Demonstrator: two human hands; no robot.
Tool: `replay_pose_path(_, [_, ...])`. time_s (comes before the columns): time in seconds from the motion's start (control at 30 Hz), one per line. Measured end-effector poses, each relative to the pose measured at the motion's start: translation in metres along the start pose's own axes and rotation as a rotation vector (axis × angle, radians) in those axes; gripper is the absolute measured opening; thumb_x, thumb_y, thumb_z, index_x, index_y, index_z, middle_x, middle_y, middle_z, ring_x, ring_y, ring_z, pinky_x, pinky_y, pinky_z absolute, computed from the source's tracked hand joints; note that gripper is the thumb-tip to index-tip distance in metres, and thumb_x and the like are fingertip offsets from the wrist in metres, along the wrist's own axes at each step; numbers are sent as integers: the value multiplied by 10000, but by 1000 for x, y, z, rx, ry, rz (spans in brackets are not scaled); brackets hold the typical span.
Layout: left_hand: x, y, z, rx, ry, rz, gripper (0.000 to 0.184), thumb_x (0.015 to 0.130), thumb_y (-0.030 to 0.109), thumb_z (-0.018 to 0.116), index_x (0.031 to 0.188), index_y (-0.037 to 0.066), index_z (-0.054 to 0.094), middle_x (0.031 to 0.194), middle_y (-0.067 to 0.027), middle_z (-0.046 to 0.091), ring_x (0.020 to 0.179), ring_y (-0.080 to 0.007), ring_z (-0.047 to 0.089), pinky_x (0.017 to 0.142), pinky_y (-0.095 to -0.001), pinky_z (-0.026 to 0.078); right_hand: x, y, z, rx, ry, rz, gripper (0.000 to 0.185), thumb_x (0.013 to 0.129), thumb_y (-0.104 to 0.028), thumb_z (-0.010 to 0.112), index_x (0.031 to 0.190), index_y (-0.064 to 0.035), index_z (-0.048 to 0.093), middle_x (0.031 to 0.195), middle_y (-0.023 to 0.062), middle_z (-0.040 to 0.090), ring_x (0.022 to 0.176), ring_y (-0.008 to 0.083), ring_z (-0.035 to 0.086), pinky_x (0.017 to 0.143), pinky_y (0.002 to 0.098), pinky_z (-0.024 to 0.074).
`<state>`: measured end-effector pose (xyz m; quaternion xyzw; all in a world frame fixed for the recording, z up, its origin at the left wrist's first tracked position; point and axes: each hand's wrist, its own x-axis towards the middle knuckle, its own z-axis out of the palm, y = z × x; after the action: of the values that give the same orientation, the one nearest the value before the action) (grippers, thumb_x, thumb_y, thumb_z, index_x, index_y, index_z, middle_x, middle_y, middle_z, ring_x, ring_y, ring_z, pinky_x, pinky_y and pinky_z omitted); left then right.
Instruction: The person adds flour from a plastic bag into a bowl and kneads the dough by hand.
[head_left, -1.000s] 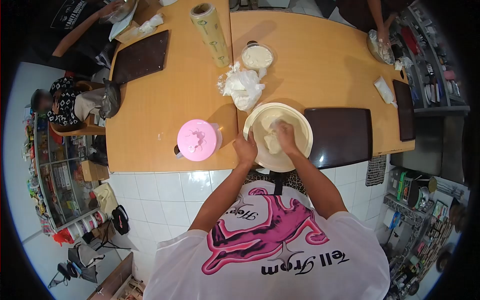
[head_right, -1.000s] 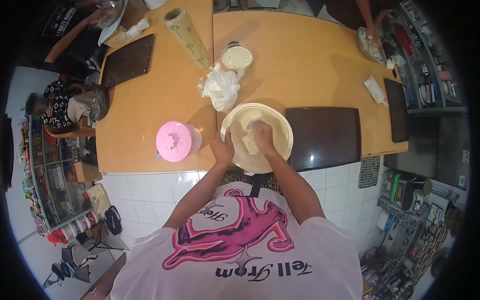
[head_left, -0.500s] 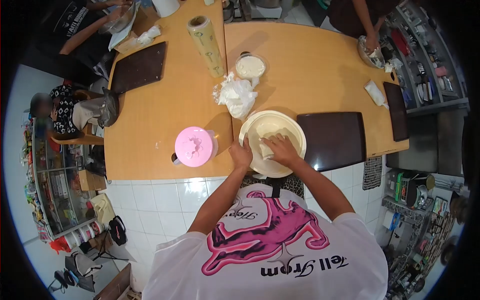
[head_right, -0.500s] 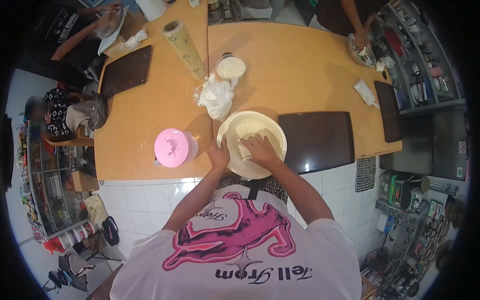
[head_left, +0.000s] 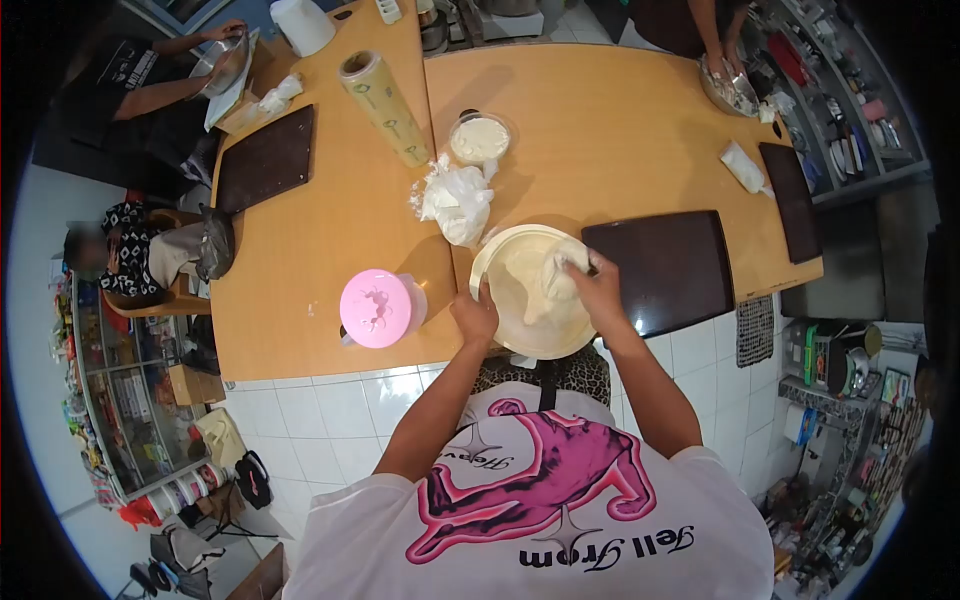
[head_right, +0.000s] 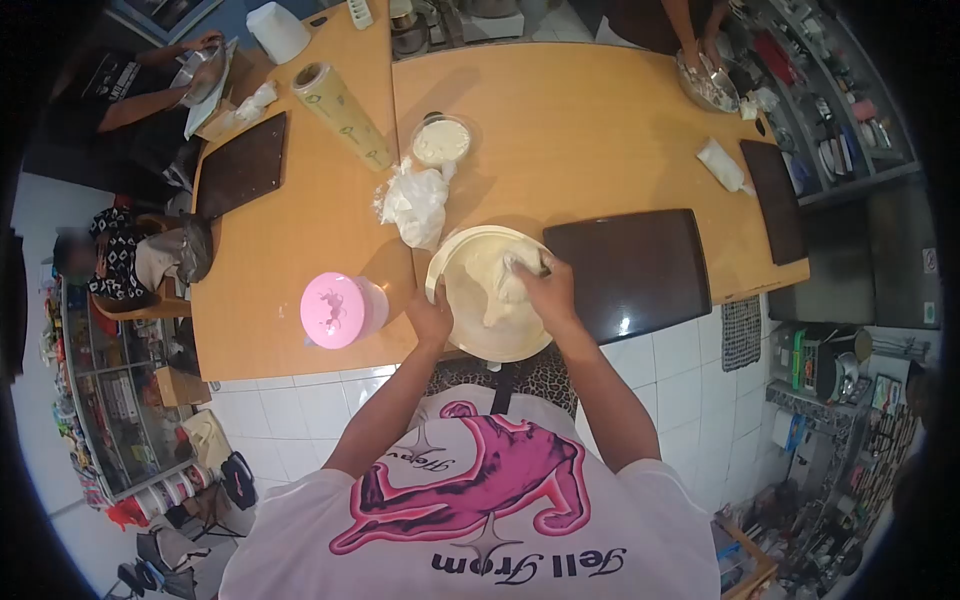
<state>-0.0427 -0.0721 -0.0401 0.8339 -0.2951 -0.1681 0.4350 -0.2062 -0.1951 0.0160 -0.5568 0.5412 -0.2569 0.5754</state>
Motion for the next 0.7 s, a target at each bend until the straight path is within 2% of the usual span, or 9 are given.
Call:
replay_pose_path(0.07, [2,4,0,10,4,0,221,909,157,588,958,-50,646,781,-271,648,743,-443,645,638,-477,496,2,-13,-1,119,16,-91,472,700,-172,777,1132,-32,650,1102,179,641,1058,313,585,920,399,453])
replay_pose_path(0.17, [1,-1,0,24,14,19,213,913,147,579,943,-54,644,779,-271,650,751,-435,652,640,-472,499,-10,-24,7,-314,-57,-426,529,709,-160,772,1198,-33,613,1198,191,605,1096,332,568,968,408,428])
replay_pose_path(0.2, [1,-5,2,1,24,19,214,914,148,577,939,-54,643,778,-270,650,753,-432,654,642,-470,500,-12,-8,11,-452,-164,-505,523,739,-207,753,1216,-49,606,1285,224,540,1153,331,552,1007,456,393])
replay_pose_path(0.3, [0,2,1,-59,23,-10,226,919,162,574,932,-53,640,785,-267,653,759,-424,659,647,-462,504,-33,-4,16,-873,-524,-454,486,777,-274,701,1215,-80,619,1294,214,536,1174,352,532,1056,498,328])
replay_pose_path(0.33, [0,6,-1,-75,18,-25,231,921,169,574,931,-53,639,788,-267,654,761,-422,660,649,-459,505,-36,-9,15,-1071,-505,-600,378,791,-293,667,1122,-113,676,1168,177,622,1059,324,603,959,467,425])
replay_pose_path(0.43, [-1,6,-3,-66,27,0,250,925,191,574,932,-51,639,787,-265,653,750,-428,655,644,-464,502,-40,-21,15,-981,-407,-532,240,770,-267,679,962,-129,720,979,124,691,870,293,660,809,429,491])
replay_pose_path(0.47, [-1,3,-2,-49,34,7,254,926,196,573,933,-50,639,784,-265,651,745,-433,652,643,-467,500,-41,-16,17,-883,-203,-667,152,787,-255,646,794,-112,699,753,76,675,675,301,646,697,428,477])
replay_pose_path(0.57, [-2,-5,2,-20,49,22,262,928,208,572,938,-45,639,777,-267,647,736,-446,642,643,-480,495,-35,-14,19,-881,-105,-721,172,782,-279,653,800,-116,705,784,75,681,656,285,647,690,411,483])
replay_pose_path(0.7, [-1,-6,3,-42,64,19,259,926,209,572,947,-41,639,784,-277,641,742,-457,634,653,-497,490,-25,5,17,-858,-136,-825,188,768,-266,690,898,-131,702,949,69,681,968,290,625,913,453,423])
